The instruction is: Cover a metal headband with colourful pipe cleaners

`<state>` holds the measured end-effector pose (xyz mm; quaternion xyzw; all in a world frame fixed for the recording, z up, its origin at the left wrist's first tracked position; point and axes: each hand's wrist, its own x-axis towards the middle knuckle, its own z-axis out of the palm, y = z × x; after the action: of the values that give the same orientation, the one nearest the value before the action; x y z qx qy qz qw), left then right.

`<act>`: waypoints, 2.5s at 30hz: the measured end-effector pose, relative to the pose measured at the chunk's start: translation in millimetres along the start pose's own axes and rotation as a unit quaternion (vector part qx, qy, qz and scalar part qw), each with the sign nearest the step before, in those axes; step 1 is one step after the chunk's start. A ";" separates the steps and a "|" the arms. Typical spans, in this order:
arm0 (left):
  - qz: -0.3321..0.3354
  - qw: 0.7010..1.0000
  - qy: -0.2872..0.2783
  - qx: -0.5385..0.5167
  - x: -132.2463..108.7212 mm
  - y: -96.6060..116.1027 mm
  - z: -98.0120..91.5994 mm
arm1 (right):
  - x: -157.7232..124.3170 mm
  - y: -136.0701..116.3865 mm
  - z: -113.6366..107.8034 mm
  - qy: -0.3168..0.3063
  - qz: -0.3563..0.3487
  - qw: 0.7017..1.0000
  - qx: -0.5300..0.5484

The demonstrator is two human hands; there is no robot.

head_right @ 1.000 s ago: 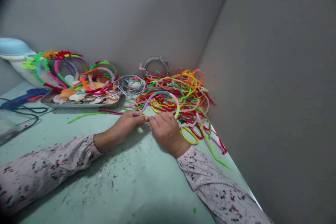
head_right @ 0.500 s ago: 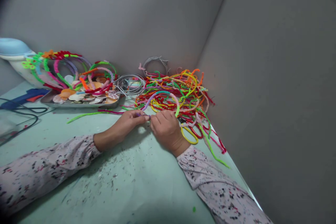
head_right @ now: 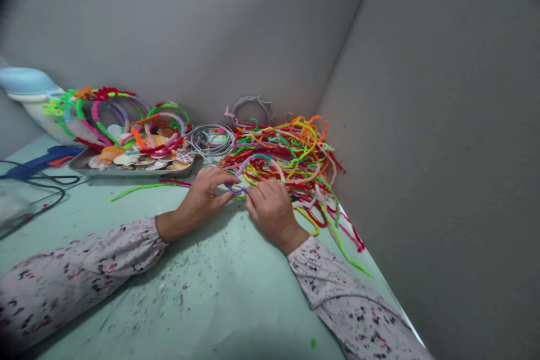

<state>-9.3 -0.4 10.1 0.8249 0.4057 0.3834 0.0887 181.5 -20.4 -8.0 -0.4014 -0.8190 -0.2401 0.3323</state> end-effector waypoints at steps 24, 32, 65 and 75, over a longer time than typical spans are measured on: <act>-0.015 1.000 -0.024 -0.007 0.1 10.3 -5.0 | -0.6 -1.8 -1.1 -0.013 -0.042 0.999 0.013; -0.030 0.999 -0.028 -0.015 -1.0 9.3 -2.3 | -0.1 -0.8 -1.6 -0.010 -0.046 0.999 0.004; -0.082 0.994 -0.027 -0.068 1.0 8.7 1.3 | 0.2 -0.9 -3.0 -0.035 0.019 0.996 0.079; -0.091 0.993 -0.030 -0.076 0.0 9.6 2.5 | -1.2 -1.7 0.5 -0.046 0.010 0.996 0.080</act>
<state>-1.8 -6.2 12.7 0.7868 0.4457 0.3786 0.1972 180.5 -21.7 -9.4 -0.3920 -0.8459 -0.1520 0.3281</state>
